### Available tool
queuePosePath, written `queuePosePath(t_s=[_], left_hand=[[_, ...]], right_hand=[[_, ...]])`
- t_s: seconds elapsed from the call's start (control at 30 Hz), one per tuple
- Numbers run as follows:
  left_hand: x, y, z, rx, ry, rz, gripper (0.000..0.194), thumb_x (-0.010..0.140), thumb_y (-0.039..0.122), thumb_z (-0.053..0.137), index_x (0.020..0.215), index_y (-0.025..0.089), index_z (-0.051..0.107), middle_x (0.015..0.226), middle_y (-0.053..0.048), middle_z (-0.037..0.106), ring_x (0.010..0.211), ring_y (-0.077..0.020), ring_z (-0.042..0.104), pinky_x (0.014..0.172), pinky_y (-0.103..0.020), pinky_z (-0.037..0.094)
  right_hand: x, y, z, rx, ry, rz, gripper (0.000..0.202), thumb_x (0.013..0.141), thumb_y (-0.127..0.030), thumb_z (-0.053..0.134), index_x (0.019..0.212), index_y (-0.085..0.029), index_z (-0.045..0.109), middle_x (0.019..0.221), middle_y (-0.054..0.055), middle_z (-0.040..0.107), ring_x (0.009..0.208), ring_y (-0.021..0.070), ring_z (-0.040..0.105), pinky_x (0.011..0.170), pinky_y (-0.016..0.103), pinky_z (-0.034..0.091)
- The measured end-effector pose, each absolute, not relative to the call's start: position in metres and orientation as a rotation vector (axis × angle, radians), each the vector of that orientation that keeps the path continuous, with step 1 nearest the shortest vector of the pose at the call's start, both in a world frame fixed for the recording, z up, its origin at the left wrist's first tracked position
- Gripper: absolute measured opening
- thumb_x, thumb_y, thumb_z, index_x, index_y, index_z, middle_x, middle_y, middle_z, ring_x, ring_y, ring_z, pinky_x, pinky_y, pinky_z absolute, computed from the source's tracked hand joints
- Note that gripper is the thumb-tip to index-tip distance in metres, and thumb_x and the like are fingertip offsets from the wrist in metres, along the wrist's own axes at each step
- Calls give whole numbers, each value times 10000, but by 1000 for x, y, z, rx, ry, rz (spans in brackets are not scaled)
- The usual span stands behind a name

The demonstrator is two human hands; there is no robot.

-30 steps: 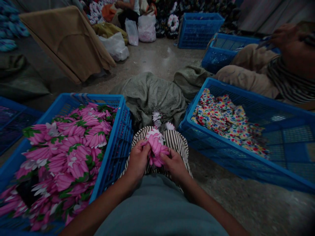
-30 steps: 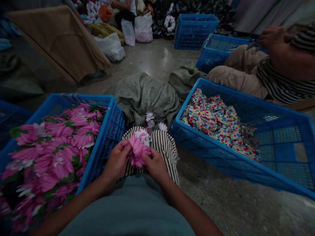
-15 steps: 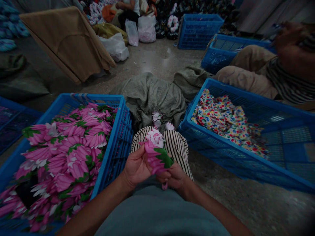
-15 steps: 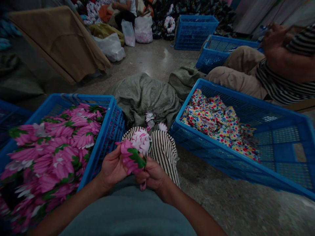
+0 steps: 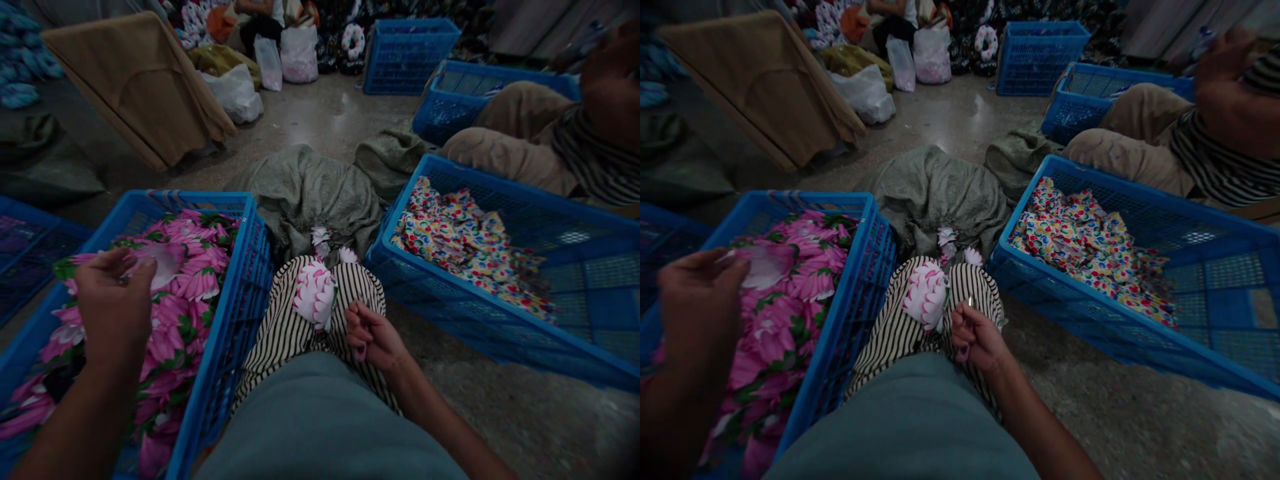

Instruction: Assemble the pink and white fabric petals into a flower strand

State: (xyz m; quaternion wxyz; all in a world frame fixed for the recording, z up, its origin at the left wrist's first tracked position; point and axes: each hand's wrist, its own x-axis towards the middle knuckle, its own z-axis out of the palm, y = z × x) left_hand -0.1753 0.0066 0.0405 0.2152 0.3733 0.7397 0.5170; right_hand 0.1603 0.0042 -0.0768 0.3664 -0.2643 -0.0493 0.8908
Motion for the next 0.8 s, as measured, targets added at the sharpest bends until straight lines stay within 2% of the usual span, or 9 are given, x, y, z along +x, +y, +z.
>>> queuePosePath(t_s=[0.03, 0.07, 0.1, 0.17, 0.23, 0.33, 0.43, 0.57, 0.8], left_hand=[[-166, 3, 35, 1133, 2319, 1506, 449, 704, 310, 608, 1115, 325, 427, 1158, 114, 552, 1104, -200, 456, 899, -366, 386], [-150, -2, 28, 1258, 2340, 1422, 447, 706, 303, 603, 1122, 286, 442, 1161, 71, 549, 1064, -218, 485, 888, -381, 396], [-129, -5, 19, 1393, 2274, 1340, 342, 711, 288, 599, 1038, 235, 516, 1050, 26, 597, 961, -213, 539, 839, -376, 423], [-78, -9, -1, 1690, 1800, 1087, 110, 769, 239, 530, 856, 193, 579, 882, -20, 624, 857, -180, 567, 800, -335, 430], [-30, -6, -23, 1787, 1348, 838, 116, 803, 218, 473, 811, 192, 586, 841, -43, 623, 827, -167, 565, 775, -300, 425], [11, 6, -53, 1752, 1424, 587, 99, 717, 242, 582, 793, 181, 566, 799, -45, 583, 788, -191, 536, 739, -313, 404], [19, 17, -75, 1715, 1538, 558, 134, 668, 225, 616, 757, 172, 531, 826, -56, 545, 826, -223, 508, 765, -349, 372], [20, 19, -85, 1665, 1571, 594, 164, 718, 162, 517, 878, 195, 502, 804, -37, 512, 824, -219, 495, 786, -359, 339], [5, 16, -43, 1450, 1440, 760, 220, 684, 94, 435, 868, 209, 397, 719, 29, 429, 678, -125, 468, 638, -238, 377]], right_hand=[[165, 6, -77, -692, -104, 2255, 167, 787, -274, 570, 704, -152, 491, 577, -81, 444, 335, 0, 151, 348, 132, 212], [168, 9, -77, -703, -83, 2224, 157, 789, -266, 563, 706, -152, 495, 570, -81, 435, 334, 2, 156, 346, 133, 214], [170, 12, -76, -710, -68, 2199, 148, 792, -260, 555, 708, -153, 498, 562, -81, 428, 333, 5, 164, 345, 133, 218], [172, 17, -73, -726, -57, 2163, 132, 799, -251, 542, 715, -157, 503, 551, -82, 418, 331, 8, 183, 348, 132, 229], [173, 21, -70, -740, -69, 2143, 130, 804, -248, 535, 714, -160, 502, 546, -82, 417, 328, 9, 193, 349, 131, 238], [177, 20, -69, -753, -77, 2122, 138, 805, -251, 531, 705, -161, 501, 539, -80, 419, 324, 11, 204, 347, 135, 246], [184, 13, -75, -769, -46, 2093, 128, 801, -245, 534, 713, -161, 498, 540, -82, 427, 325, 10, 219, 353, 134, 253], [189, 4, -85, -794, -24, 2073, 133, 788, -239, 544, 701, -159, 484, 530, -86, 420, 326, 9, 222, 355, 132, 248], [181, 7, -72, -913, -252, 1959, 194, 764, -318, 578, 673, -162, 506, 530, -75, 465, 312, 7, 191, 321, 140, 202]])
